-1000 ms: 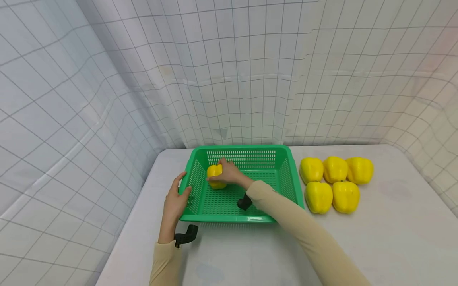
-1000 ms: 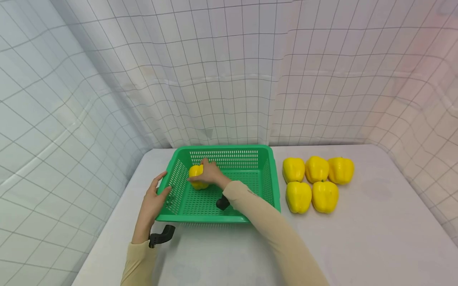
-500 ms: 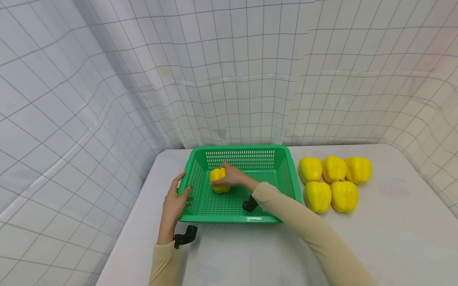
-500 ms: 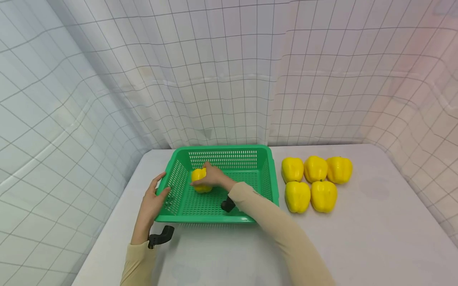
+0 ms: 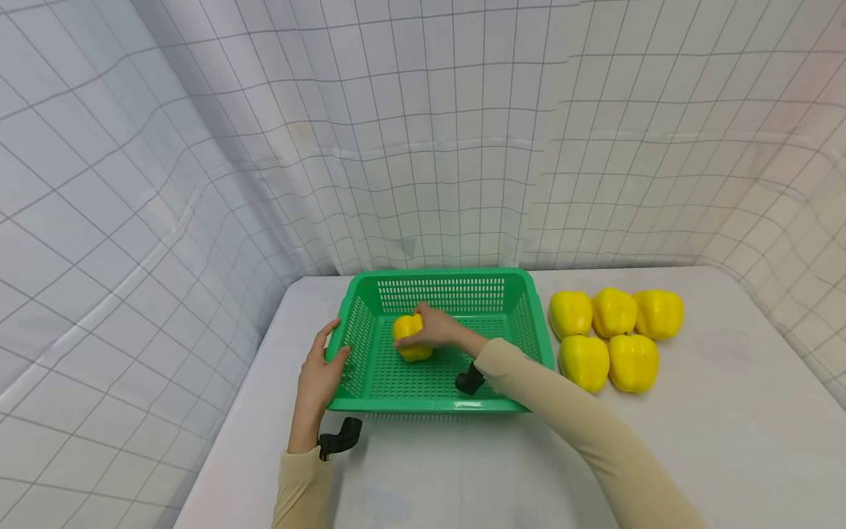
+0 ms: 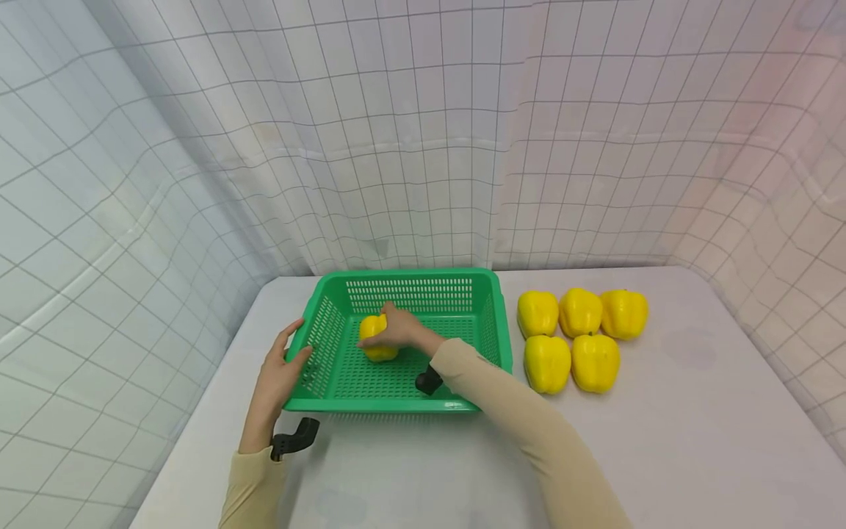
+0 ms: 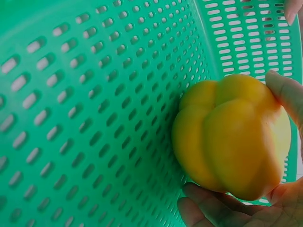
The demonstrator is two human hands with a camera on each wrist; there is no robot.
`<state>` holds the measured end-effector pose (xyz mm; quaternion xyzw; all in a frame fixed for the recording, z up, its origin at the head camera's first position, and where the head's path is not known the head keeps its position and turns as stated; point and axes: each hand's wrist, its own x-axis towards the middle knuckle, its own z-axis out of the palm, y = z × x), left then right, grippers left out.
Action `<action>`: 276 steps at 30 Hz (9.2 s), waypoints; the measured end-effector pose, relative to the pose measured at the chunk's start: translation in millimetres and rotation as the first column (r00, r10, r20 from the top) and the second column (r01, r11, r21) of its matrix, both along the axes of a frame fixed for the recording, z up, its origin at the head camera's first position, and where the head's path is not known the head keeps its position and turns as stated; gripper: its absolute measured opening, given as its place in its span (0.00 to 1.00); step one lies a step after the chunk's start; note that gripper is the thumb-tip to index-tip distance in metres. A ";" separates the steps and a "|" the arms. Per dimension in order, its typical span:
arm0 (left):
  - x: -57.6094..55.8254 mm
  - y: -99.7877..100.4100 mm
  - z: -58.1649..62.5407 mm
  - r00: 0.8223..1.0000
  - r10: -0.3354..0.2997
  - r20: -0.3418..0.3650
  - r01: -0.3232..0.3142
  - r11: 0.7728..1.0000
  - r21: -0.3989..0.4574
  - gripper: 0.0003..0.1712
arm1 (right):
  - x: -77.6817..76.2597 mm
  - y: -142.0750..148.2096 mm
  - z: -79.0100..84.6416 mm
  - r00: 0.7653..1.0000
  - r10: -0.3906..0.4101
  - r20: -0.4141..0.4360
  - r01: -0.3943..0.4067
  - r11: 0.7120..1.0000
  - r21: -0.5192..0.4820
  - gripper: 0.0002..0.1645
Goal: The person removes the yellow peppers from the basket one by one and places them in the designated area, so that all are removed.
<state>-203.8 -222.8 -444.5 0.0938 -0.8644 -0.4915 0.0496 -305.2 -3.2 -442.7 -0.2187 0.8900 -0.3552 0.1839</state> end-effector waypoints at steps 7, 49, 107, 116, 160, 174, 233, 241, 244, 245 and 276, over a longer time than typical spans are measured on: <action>1.3 -0.9 0.6 1.000 -0.008 0.006 0.008 1.000 0.016 0.30 | 1.1 7.1 -1.4 1.000 0.002 0.006 -0.002 1.000 -0.010 0.42; 0.4 -0.4 -0.1 1.000 -0.009 0.011 0.008 1.000 0.027 0.31 | 17.1 49.9 19.5 0.998 -0.041 0.045 0.043 0.998 -0.036 0.43; 1.7 -0.3 3.9 1.000 -0.016 0.013 0.016 0.999 0.030 0.31 | 57.0 116.9 55.2 0.926 -0.366 0.093 0.357 0.768 -0.532 0.45; 1.8 -1.3 3.0 1.000 -0.018 0.012 0.017 0.999 0.030 0.31 | 65.4 136.4 54.7 0.893 -0.449 0.045 0.403 0.748 -0.527 0.45; 0.2 -0.7 2.3 1.000 -0.017 0.017 0.017 1.000 0.025 0.31 | 104.1 266.5 27.3 0.543 -0.810 0.221 0.687 0.277 -0.672 0.41; 0.2 -2.0 1.4 1.000 -0.025 0.012 0.025 0.999 0.026 0.31 | 114.7 300.9 14.2 0.416 -0.849 0.326 0.732 0.099 -0.674 0.42; 0.4 -1.0 1.9 1.000 -0.023 0.019 0.023 0.999 0.028 0.31 | 119.9 342.6 -52.2 0.394 -0.880 0.263 0.905 0.323 -0.276 0.57; -0.2 -0.7 2.5 1.000 -0.020 0.023 0.019 0.999 0.026 0.31 | 119.0 343.1 -52.7 0.408 -0.874 0.262 0.904 0.347 -0.250 0.59; -0.5 -1.1 2.5 0.999 -0.020 0.027 0.019 1.000 0.025 0.31 | 118.1 343.8 -53.7 0.432 -0.863 0.263 0.895 0.373 -0.245 0.59; -0.8 -1.3 2.3 0.999 -0.021 0.027 0.020 1.000 0.024 0.31 | 117.8 344.0 -53.8 0.440 -0.858 0.265 0.892 0.382 -0.243 0.59; 0.2 -1.7 0.7 0.998 0.014 -0.057 -0.027 0.968 -0.248 0.38 | 106.2 315.8 -6.4 0.457 -0.840 -0.293 0.714 0.543 -0.442 0.48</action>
